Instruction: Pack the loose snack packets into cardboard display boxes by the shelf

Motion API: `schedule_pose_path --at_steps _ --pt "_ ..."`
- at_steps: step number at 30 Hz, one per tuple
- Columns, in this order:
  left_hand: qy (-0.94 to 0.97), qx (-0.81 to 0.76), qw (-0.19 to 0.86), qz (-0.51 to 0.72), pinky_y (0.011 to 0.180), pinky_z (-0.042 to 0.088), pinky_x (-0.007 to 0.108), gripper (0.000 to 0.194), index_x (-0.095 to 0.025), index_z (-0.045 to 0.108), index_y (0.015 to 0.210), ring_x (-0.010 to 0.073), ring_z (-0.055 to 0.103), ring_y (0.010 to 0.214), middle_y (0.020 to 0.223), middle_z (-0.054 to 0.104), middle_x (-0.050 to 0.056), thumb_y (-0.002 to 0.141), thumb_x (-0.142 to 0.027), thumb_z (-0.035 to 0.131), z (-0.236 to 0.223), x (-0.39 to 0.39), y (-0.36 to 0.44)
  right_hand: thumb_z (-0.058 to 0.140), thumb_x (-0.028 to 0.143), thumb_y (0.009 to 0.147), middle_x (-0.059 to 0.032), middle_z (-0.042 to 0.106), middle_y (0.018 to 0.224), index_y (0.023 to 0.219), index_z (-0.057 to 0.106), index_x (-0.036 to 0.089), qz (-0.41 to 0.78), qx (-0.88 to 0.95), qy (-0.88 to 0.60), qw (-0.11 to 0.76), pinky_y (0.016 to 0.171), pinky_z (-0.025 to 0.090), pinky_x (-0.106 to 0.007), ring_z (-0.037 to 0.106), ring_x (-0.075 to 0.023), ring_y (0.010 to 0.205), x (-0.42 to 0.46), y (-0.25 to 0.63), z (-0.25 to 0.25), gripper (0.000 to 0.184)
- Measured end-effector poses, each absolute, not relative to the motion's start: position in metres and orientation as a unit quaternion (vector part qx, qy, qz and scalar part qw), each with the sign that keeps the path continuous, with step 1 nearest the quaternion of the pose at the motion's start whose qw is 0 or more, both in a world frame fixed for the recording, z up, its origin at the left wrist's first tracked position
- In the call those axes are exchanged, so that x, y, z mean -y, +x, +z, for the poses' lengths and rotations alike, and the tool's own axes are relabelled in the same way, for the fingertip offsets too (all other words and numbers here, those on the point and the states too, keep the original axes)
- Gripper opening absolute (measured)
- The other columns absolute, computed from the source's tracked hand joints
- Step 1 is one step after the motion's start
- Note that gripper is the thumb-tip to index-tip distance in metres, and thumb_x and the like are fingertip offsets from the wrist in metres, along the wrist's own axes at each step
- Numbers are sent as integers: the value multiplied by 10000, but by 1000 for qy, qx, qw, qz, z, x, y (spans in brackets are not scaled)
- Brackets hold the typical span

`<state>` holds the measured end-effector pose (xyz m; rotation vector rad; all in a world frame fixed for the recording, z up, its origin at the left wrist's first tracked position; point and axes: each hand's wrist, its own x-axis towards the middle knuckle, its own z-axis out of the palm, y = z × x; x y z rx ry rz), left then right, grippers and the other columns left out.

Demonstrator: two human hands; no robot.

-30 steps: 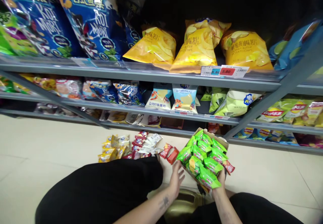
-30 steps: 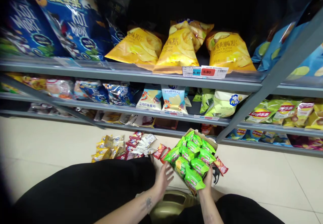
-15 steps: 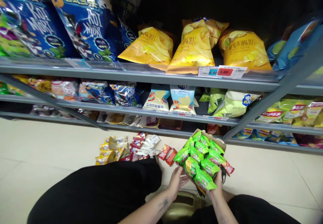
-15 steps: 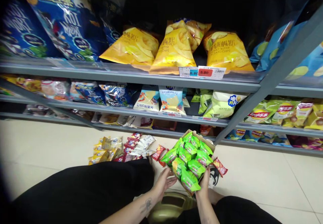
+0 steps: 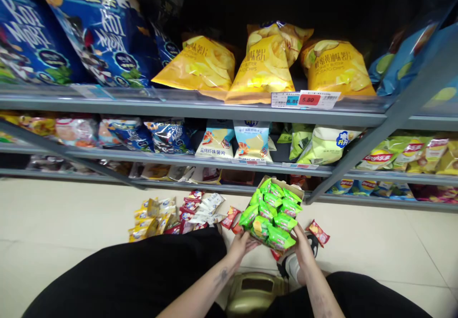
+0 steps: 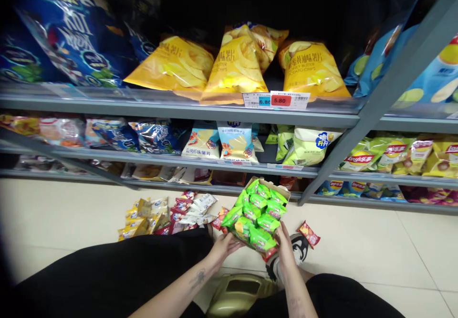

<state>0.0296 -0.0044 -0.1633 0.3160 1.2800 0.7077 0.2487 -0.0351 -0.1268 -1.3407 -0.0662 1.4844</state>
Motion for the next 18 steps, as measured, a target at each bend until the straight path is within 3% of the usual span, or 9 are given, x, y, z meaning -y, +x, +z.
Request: schedule_pose_path --at_steps 4,9,18 --pt "140 -576 714 372 990 553 409 192 -106 518 1154 232 765 828 901 753 160 982 -191 523 -188 -18 33 737 662 716 -89 567 1441 1324 610 253 656 7 -547 520 1020 452 -415 547 -301 1296 36 249 -128 743" --pt "134 -558 705 418 1023 531 426 86 -113 547 1014 229 763 822 813 750 143 981 -138 472 -218 -47 35 587 730 813 -129 512 1490 1428 498 236 654 -35 -550 518 1080 361 -441 565 -299 1283 36 247 -135 794" --pt "167 -525 701 453 1094 475 442 146 -109 613 893 264 718 1061 902 753 166 948 -140 482 -225 -104 59 693 806 643 -142 597 1392 1340 547 222 665 -17 -528 527 948 420 -373 620 -312 1201 35 241 -134 921"
